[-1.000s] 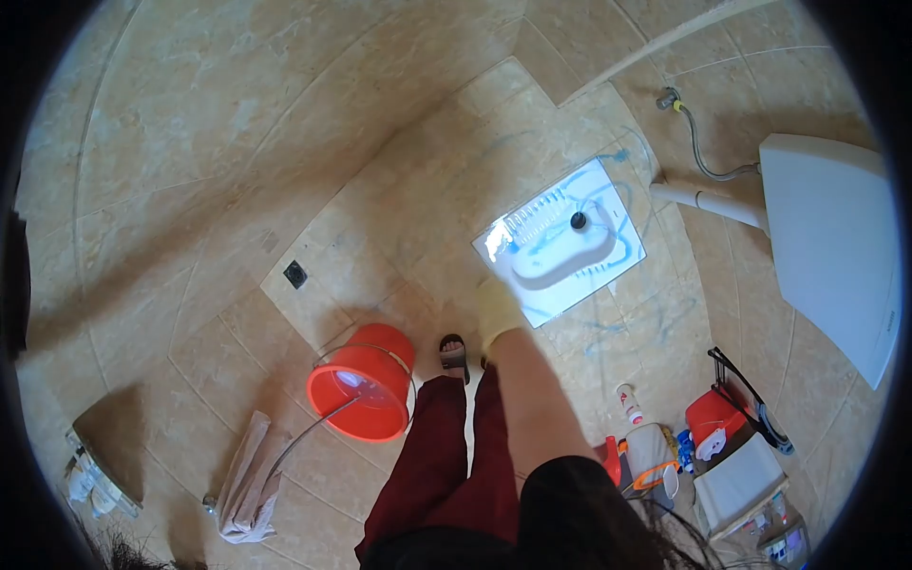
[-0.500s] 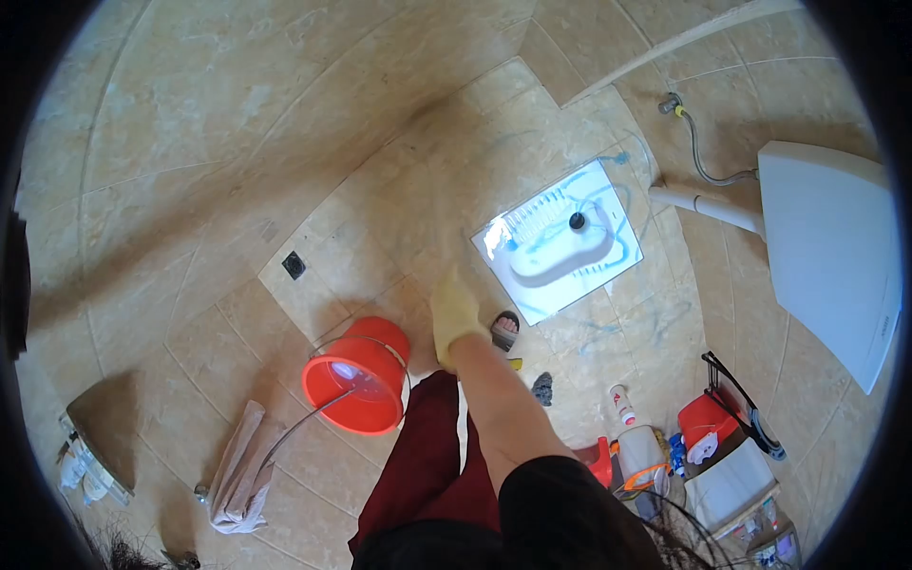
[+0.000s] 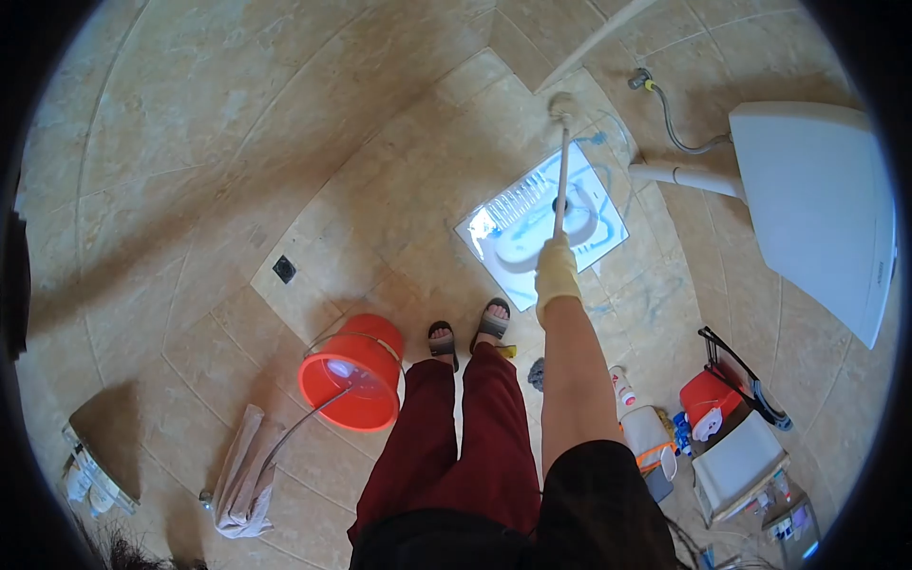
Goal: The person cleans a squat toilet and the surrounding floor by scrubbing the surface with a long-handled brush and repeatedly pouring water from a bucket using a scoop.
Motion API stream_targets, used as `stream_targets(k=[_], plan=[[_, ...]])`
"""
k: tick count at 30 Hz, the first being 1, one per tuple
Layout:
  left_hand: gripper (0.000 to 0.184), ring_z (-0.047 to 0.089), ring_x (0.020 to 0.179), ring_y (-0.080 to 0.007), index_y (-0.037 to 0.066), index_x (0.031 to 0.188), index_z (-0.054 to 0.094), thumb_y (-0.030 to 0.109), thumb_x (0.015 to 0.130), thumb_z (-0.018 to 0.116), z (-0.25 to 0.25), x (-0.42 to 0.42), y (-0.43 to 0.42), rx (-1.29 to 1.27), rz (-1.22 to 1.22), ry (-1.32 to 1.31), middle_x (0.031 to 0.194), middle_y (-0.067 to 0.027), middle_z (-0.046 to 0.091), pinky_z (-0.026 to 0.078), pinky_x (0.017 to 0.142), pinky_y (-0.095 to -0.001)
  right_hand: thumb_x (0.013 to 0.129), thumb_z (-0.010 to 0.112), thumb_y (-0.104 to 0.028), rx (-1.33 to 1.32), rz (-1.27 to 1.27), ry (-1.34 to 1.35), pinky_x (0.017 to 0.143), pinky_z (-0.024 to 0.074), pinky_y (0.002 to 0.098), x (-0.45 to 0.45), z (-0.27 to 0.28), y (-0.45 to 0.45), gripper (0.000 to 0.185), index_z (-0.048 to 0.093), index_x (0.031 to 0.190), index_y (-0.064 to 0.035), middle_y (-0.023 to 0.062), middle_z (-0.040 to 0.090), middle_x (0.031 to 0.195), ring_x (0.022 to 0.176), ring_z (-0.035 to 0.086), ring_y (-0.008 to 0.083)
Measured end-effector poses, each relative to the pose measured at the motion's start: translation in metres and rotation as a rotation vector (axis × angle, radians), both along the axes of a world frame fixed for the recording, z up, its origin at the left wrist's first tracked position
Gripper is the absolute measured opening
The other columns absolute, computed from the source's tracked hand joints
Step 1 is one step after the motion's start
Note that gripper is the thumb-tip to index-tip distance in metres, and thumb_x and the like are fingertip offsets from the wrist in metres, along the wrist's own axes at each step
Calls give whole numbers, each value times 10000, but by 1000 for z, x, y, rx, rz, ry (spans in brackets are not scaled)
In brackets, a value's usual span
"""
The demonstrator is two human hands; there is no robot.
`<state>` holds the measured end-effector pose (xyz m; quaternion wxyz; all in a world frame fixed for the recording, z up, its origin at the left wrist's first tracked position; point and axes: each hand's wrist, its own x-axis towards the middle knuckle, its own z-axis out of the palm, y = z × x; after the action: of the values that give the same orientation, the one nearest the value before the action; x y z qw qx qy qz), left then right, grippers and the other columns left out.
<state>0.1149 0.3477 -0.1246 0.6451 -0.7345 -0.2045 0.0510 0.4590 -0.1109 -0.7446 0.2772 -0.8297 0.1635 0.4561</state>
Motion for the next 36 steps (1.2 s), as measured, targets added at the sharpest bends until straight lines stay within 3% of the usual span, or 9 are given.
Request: stream_targets(k=[1, 5, 11, 14, 18, 21, 31, 34, 36], plan=[[581, 371, 1374, -498, -66, 1414, 442, 379, 1045, 379, 1, 2, -1, -1, -8, -3, 1464, -313, 418, 288, 1121, -625, 1027, 393, -549, 72, 14, -66, 474, 401, 379, -6, -45, -20, 552, 596, 938, -44, 61, 548, 647, 540, 520, 197], [584, 368, 1376, -499, -67, 1416, 438, 381, 1046, 377, 3, 0, -2, -1, -13, -15, 1467, -313, 415, 286, 1123, -625, 1028, 393, -425, 0, 220, 59, 637, 479, 420, -69, -4, -36, 419, 565, 1117, -53, 133, 614, 854, 761, 604, 278], [588, 364, 1378, -499, -68, 1420, 434, 382, 1047, 374, 6, 6, -3, 13, -32, -3, 1470, -314, 411, 282, 1125, -625, 996, 441, -192, -102, 1390, 397, 980, 517, 471, -157, 50, -16, 340, 544, 1299, -76, 232, 599, 1340, 1245, 594, 344], [590, 363, 1380, -500, -68, 1422, 431, 383, 1048, 372, 4, 10, -2, 11, -38, 9, 1472, -314, 409, 281, 1126, -625, 967, 512, -135, -36, 1623, 30, 924, 544, 474, -128, 25, -34, 337, 575, 1296, -91, 197, 684, 1198, 1131, 662, 338], [592, 360, 1381, -500, -69, 1424, 428, 385, 1048, 370, 2, 13, 0, 8, -34, 15, 1475, -315, 406, 279, 1127, -625, 1028, 374, -397, -64, 805, -168, 751, 539, 502, -40, -22, 1, 422, 557, 1272, -105, 225, 706, 940, 882, 699, 387], [594, 358, 1383, -500, -70, 1426, 425, 386, 1049, 369, 1, 16, 1, 2, -29, 12, 1477, -315, 404, 277, 1129, -625, 1052, 340, -373, 60, 511, -208, 596, 522, 480, -16, -56, 7, 401, 542, 1217, -69, 242, 642, 781, 716, 649, 408], [600, 352, 1387, -501, -72, 1432, 417, 389, 1051, 364, -3, 37, 3, -18, -72, 20, 1483, -316, 396, 272, 1132, -626, 933, 587, -335, -86, 610, 212, 856, 552, 450, -175, 49, -145, 323, 644, 1219, -197, 174, 707, 1083, 1068, 687, 304], [602, 350, 1389, -502, -72, 1434, 415, 390, 1052, 363, -9, 47, 5, -23, -86, 30, 1485, -316, 394, 270, 1133, -626, 988, 438, -474, -271, 864, 95, 845, 546, 518, -114, 38, -150, 397, 640, 1214, -218, 217, 704, 1062, 957, 689, 416], [604, 349, 1390, -502, -73, 1435, 413, 391, 1052, 362, -12, 54, 5, -27, -92, 41, 1486, -316, 393, 269, 1134, -626, 1002, 318, -579, -202, 549, -6, 779, 548, 527, -55, 3, -155, 589, 657, 1075, -103, 251, 709, 991, 911, 689, 431]])
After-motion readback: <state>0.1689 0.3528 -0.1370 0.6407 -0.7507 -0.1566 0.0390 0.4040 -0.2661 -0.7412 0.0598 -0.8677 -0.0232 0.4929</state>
